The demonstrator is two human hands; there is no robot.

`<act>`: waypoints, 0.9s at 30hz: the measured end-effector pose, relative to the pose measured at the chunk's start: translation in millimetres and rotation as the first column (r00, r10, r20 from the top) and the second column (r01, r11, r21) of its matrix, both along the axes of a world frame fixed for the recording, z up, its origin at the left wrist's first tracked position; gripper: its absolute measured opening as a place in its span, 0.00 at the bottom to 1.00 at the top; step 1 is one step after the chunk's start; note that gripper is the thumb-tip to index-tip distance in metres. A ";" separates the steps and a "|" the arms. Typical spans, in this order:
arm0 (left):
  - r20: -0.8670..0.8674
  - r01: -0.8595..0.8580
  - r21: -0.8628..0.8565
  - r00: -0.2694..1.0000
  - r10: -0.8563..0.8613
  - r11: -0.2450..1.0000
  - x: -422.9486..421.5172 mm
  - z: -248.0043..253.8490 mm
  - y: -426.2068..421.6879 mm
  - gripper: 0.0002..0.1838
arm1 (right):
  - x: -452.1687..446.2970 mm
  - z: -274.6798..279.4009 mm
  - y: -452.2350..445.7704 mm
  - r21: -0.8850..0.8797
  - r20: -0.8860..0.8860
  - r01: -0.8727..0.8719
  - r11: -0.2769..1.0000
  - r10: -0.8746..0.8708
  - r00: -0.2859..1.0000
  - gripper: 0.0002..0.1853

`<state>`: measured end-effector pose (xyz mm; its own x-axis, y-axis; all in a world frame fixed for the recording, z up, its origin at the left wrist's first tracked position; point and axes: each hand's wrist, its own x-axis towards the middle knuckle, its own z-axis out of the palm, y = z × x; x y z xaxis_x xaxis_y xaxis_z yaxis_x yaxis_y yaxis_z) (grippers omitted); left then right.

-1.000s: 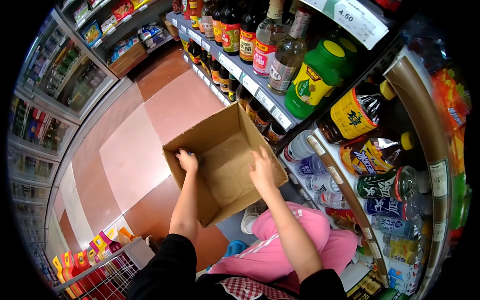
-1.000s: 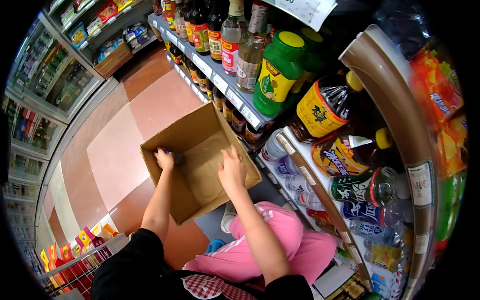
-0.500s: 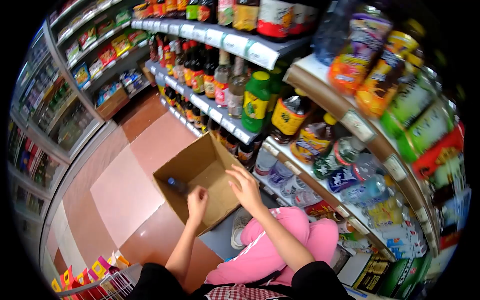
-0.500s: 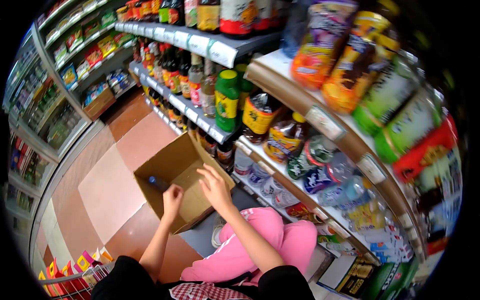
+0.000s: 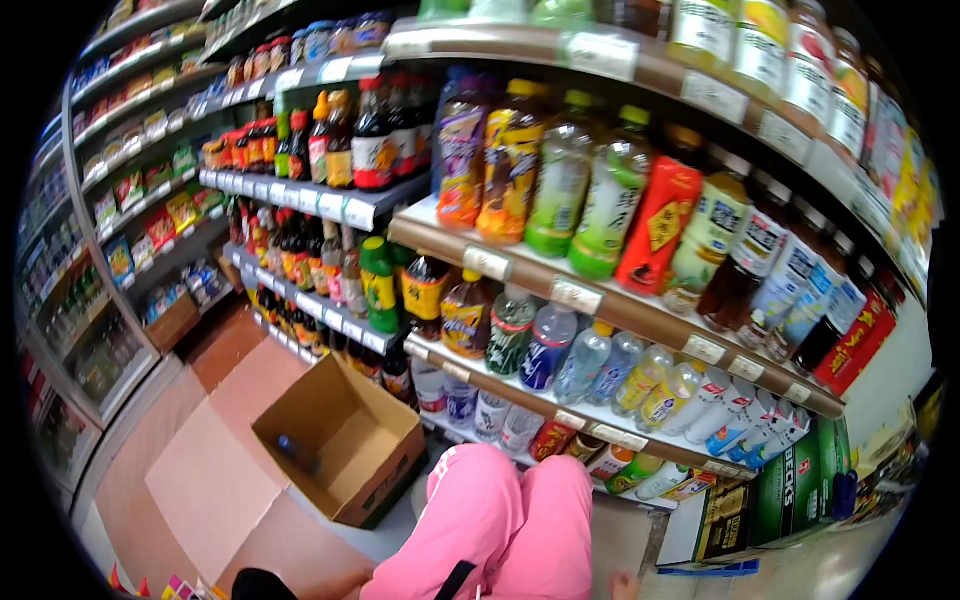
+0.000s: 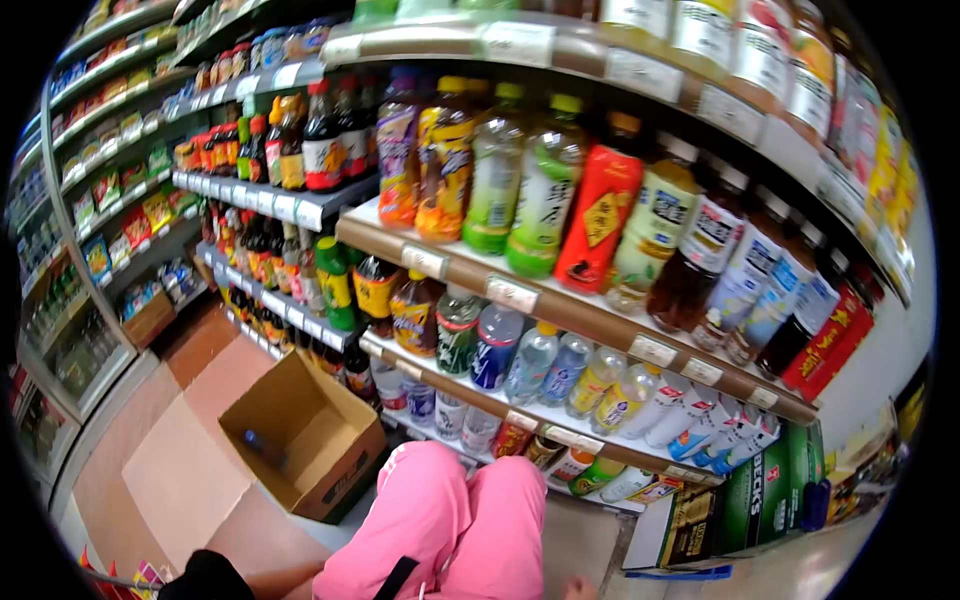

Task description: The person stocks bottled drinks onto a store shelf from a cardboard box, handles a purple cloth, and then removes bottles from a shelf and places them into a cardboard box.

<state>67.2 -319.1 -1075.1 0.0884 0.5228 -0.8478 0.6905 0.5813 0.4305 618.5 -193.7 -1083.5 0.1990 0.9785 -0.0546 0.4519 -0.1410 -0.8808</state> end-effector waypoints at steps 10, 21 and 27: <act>0.124 -0.273 0.683 0.957 0.261 0.678 20.6 141.2 172.4 0.16 | -164.1 101.7 75.0 -0.162 -0.019 -0.162 0.973 0.161 0.987 0.19; 0.122 -0.309 0.649 0.944 0.306 0.695 -41.9 137.9 321.2 0.17 | -285.5 133.1 215.5 -0.173 0.037 -0.257 0.951 0.267 0.963 0.21; 0.070 -0.264 0.638 0.955 0.287 0.723 -44.1 150.5 332.8 0.17 | -290.2 145.9 222.2 -0.208 0.060 -0.268 0.941 0.285 0.957 0.22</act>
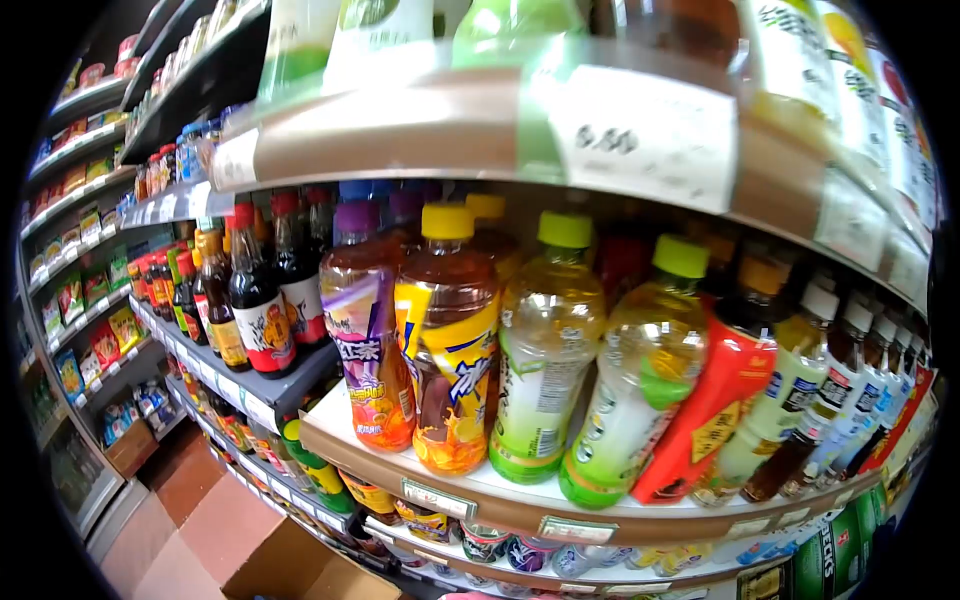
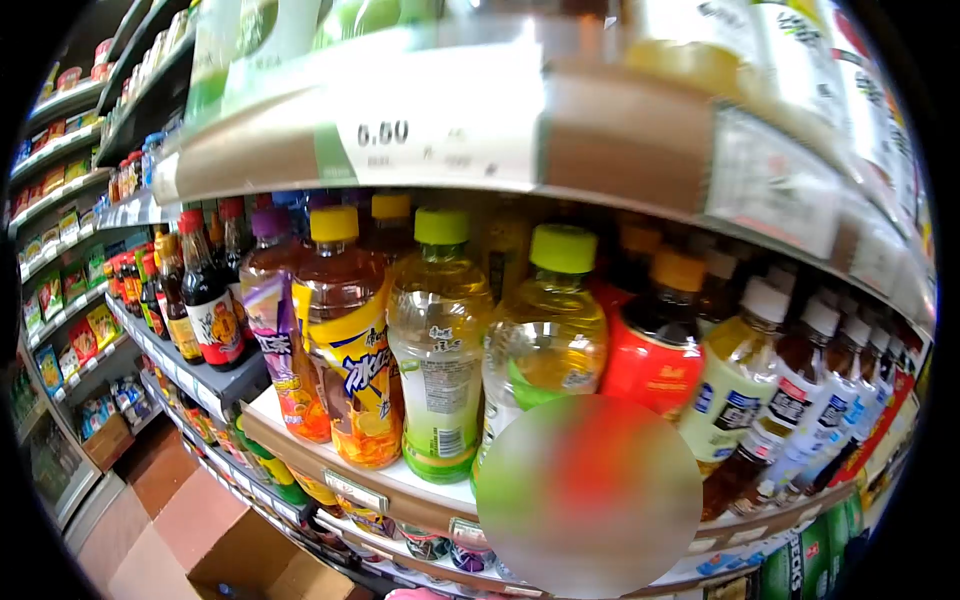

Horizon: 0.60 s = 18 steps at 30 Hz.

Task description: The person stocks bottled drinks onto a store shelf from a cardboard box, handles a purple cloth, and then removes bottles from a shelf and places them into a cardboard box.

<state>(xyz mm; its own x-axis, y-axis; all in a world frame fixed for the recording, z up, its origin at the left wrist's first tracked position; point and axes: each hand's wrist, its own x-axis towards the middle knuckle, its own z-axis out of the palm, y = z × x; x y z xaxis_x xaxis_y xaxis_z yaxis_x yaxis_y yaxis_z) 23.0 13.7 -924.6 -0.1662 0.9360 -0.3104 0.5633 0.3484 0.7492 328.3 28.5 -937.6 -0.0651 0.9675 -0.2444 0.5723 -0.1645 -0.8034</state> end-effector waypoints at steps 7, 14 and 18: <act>-0.072 0.084 0.035 0.994 -0.082 0.996 12.9 1.3 -51.0 0.17 | 20.2 -11.6 -50.7 0.023 0.047 -0.046 0.999 0.044 0.998 0.23; -0.118 0.299 -0.179 0.939 -0.323 0.937 -7.7 -33.1 -167.3 0.17 | 92.6 -57.0 -127.2 -0.180 0.298 -0.192 0.965 0.239 0.924 0.25; -0.051 0.498 -0.501 0.800 -0.598 0.708 -35.0 -68.9 -252.6 0.17 | 153.9 -52.6 -151.6 -0.448 0.454 -0.322 0.834 0.523 0.721 0.26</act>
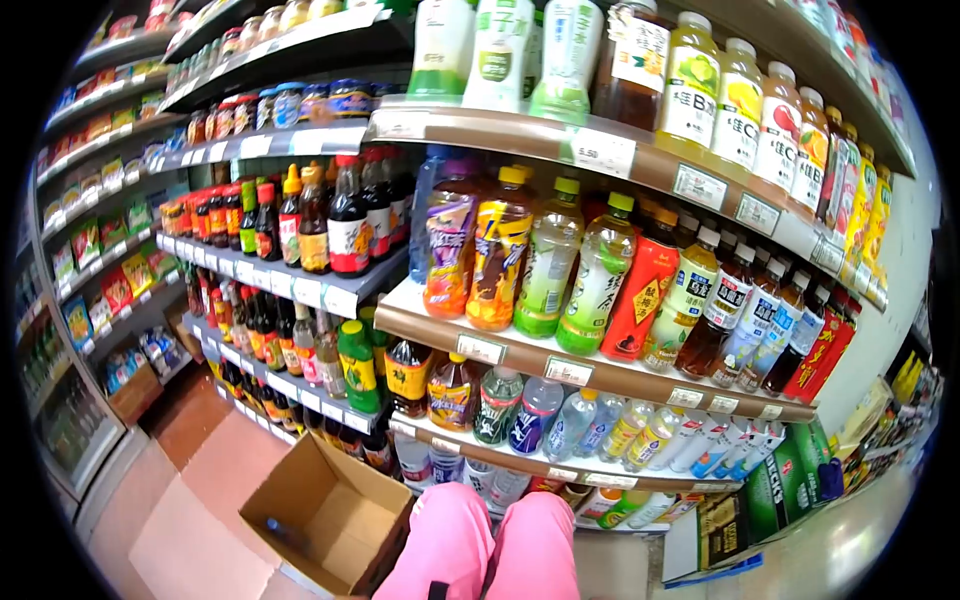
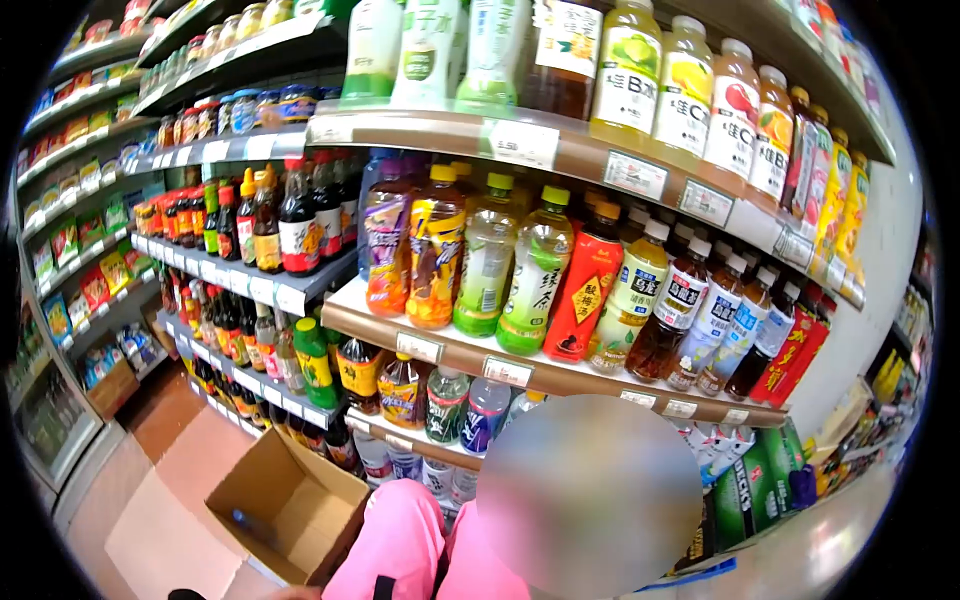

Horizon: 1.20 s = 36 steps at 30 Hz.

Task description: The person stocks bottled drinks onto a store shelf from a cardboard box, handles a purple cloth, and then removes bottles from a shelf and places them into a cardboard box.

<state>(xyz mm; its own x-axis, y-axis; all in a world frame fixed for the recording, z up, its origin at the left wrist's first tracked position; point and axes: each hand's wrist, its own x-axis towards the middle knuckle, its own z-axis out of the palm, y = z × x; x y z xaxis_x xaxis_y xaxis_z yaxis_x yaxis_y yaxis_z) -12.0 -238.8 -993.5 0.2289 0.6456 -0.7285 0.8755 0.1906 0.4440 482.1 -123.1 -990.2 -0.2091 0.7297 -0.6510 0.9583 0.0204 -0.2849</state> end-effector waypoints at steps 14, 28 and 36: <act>0.697 -0.668 0.712 0.709 -0.103 0.217 -6.9 363.5 101.9 0.10 | -189.7 366.7 45.4 0.783 -0.337 -0.236 0.576 0.712 0.616 0.18; 0.679 -0.657 0.690 0.733 -0.043 -0.305 -19.2 409.4 269.7 0.35 | -254.2 395.9 65.5 0.895 -0.392 -0.019 0.446 0.806 0.444 0.20; 0.664 -0.613 0.738 0.733 0.145 -0.281 -8.3 420.2 289.6 0.39 | -261.5 399.1 71.3 0.885 -0.418 0.001 0.466 0.793 0.443 0.18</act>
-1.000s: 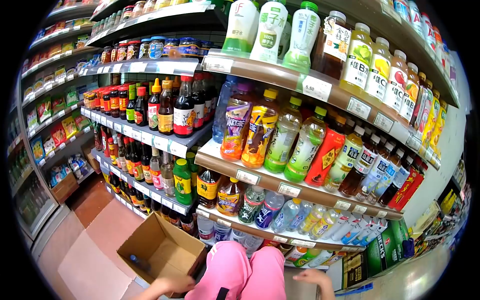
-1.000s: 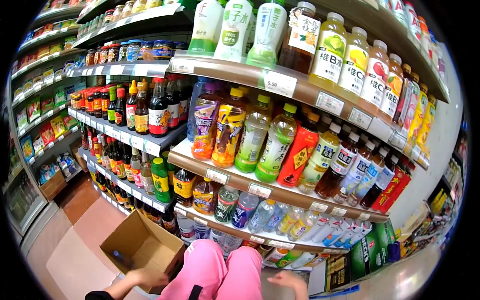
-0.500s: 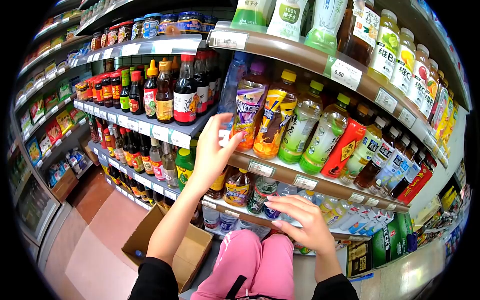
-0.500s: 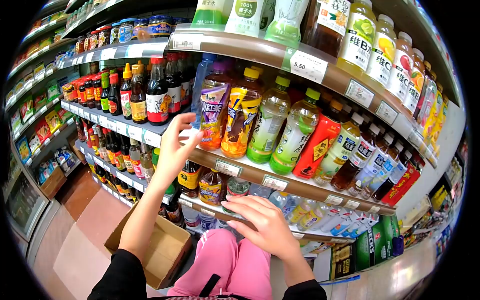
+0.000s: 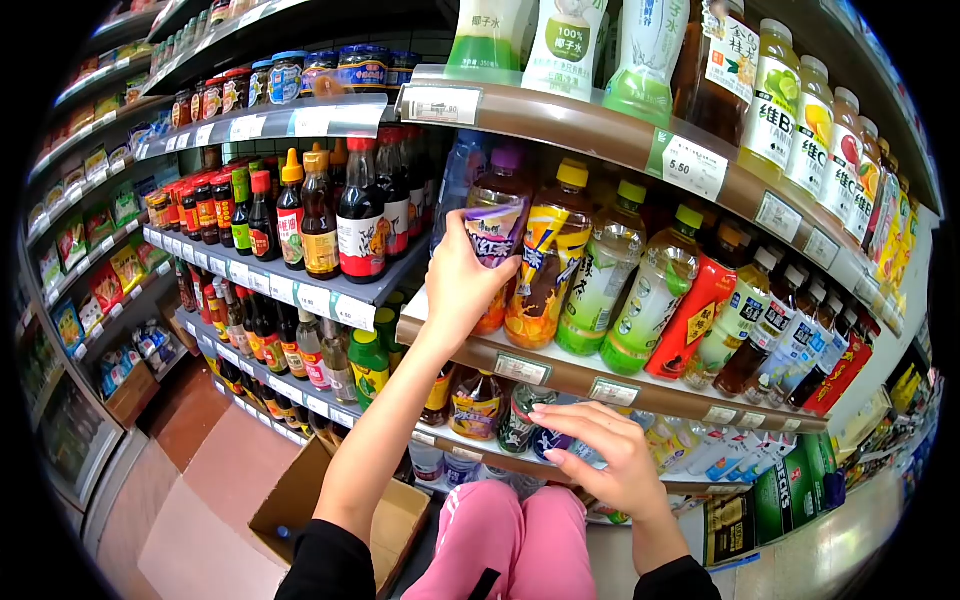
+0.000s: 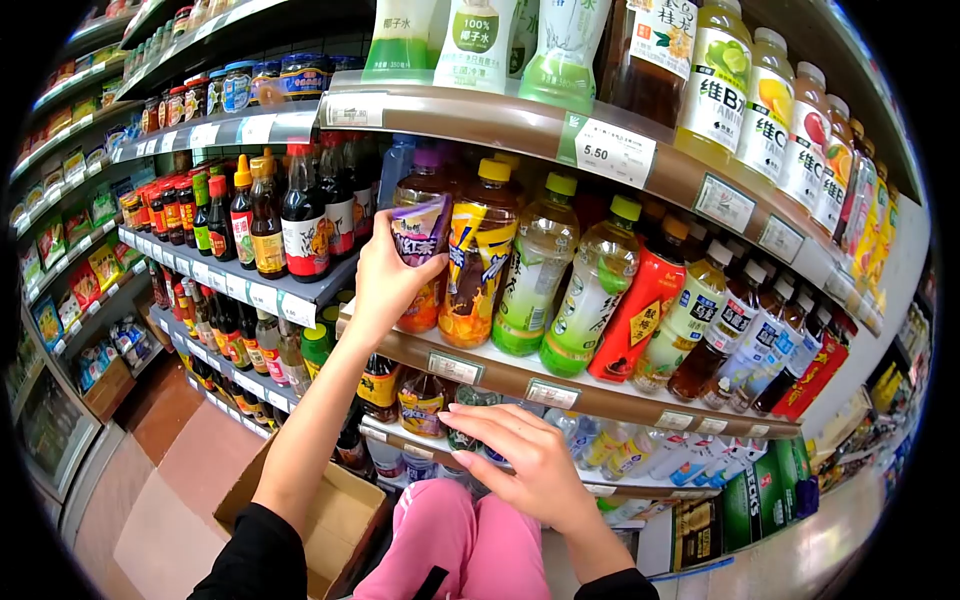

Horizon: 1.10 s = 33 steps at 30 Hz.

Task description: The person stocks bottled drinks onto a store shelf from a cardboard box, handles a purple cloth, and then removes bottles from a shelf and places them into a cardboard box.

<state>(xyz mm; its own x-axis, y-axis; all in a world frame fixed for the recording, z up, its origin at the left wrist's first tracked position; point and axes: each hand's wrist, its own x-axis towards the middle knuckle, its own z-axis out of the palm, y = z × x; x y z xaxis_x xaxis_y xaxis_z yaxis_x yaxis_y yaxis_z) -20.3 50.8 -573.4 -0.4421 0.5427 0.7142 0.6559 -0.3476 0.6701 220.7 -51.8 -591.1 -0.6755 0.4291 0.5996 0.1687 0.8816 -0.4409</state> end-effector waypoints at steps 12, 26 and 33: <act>-0.043 0.032 0.033 0.999 -0.030 0.999 -9.7 -1.0 -2.5 0.35 | -3.2 1.8 2.2 0.017 0.002 0.008 1.000 -0.008 1.000 0.20; 0.051 0.188 0.160 0.979 -0.199 0.969 -92.2 38.4 85.5 0.27 | 1.5 0.3 -0.8 0.034 0.014 0.022 0.999 -0.022 1.000 0.19; 0.012 0.162 0.149 0.986 -0.165 0.975 -96.1 38.5 81.7 0.28 | -0.8 0.9 -4.0 0.042 0.028 0.039 0.998 -0.040 0.999 0.19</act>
<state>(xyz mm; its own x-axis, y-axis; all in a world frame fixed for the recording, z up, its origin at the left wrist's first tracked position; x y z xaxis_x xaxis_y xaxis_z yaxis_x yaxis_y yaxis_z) -116.4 132.5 -534.9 -0.3741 0.4985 0.7820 0.5664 -0.5449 0.6183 219.9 -55.7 -590.1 -0.6756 0.4309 0.5982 0.2156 0.8914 -0.3987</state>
